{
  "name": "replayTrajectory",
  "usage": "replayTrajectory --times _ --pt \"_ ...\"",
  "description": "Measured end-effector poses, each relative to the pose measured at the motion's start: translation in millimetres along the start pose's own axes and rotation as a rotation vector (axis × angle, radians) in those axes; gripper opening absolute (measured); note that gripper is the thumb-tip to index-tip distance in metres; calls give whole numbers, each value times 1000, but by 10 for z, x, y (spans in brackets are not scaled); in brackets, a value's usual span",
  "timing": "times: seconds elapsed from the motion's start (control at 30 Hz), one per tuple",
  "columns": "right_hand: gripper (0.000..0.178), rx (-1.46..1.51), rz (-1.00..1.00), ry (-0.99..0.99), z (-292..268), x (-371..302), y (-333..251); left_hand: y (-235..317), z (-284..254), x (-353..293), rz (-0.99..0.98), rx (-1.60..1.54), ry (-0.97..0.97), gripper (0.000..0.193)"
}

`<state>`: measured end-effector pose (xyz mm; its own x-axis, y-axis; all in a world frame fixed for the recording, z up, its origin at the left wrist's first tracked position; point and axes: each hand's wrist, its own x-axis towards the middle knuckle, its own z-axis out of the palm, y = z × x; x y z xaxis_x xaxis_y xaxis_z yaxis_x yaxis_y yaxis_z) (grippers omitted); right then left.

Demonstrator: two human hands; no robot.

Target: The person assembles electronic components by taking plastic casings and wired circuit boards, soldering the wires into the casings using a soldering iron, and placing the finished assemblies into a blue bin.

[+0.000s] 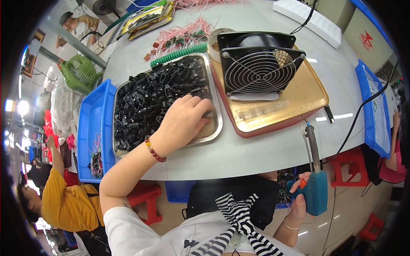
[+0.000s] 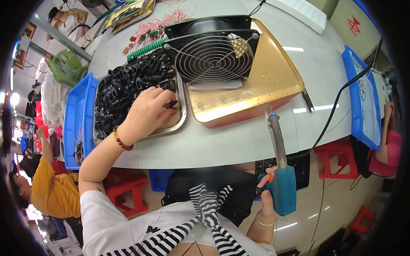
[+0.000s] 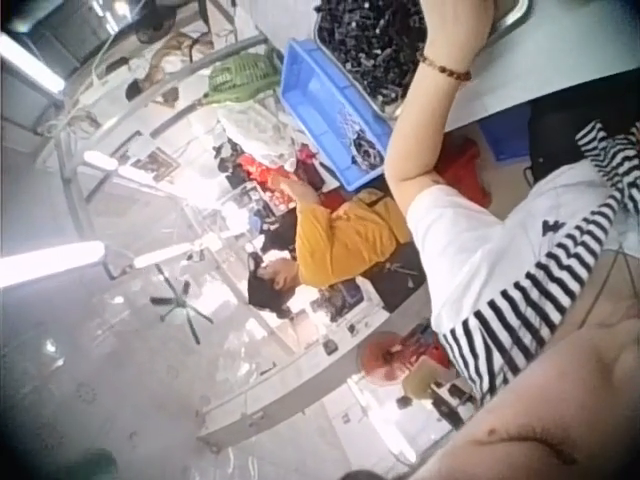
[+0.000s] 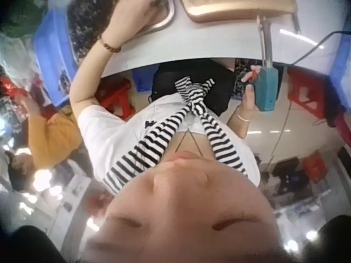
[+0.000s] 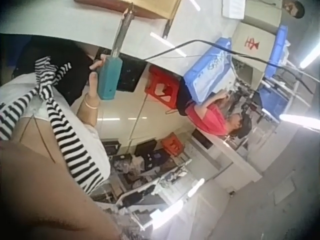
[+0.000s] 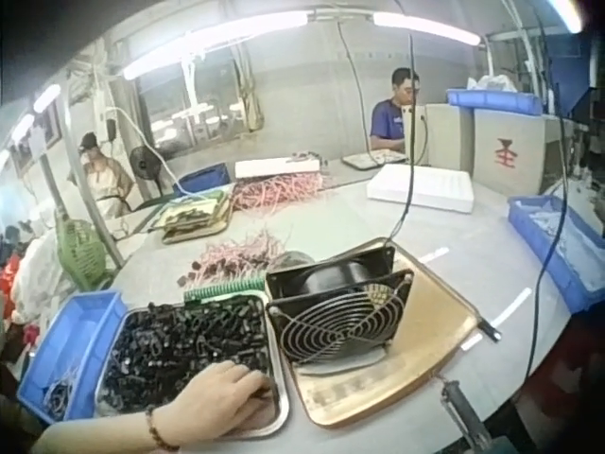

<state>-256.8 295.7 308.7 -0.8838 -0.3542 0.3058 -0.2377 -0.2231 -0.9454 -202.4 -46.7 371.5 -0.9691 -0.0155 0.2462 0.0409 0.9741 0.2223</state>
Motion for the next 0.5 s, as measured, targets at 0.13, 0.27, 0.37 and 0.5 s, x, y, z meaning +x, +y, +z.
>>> replayTrajectory --times 0.13,0.27,0.37,0.5 --pt "46 21 10 29 4 45 29 -63 -46 -1 -28 -178 -57 25" --pt "46 34 6 11 12 84 30 8 -47 -72 -60 -59 99 21" --pt "55 31 68 38 36 90 13 22 -118 -162 -116 83 -63 22" --pt "56 23 76 45 23 91 31 -29 -92 -211 -51 79 -22 17"
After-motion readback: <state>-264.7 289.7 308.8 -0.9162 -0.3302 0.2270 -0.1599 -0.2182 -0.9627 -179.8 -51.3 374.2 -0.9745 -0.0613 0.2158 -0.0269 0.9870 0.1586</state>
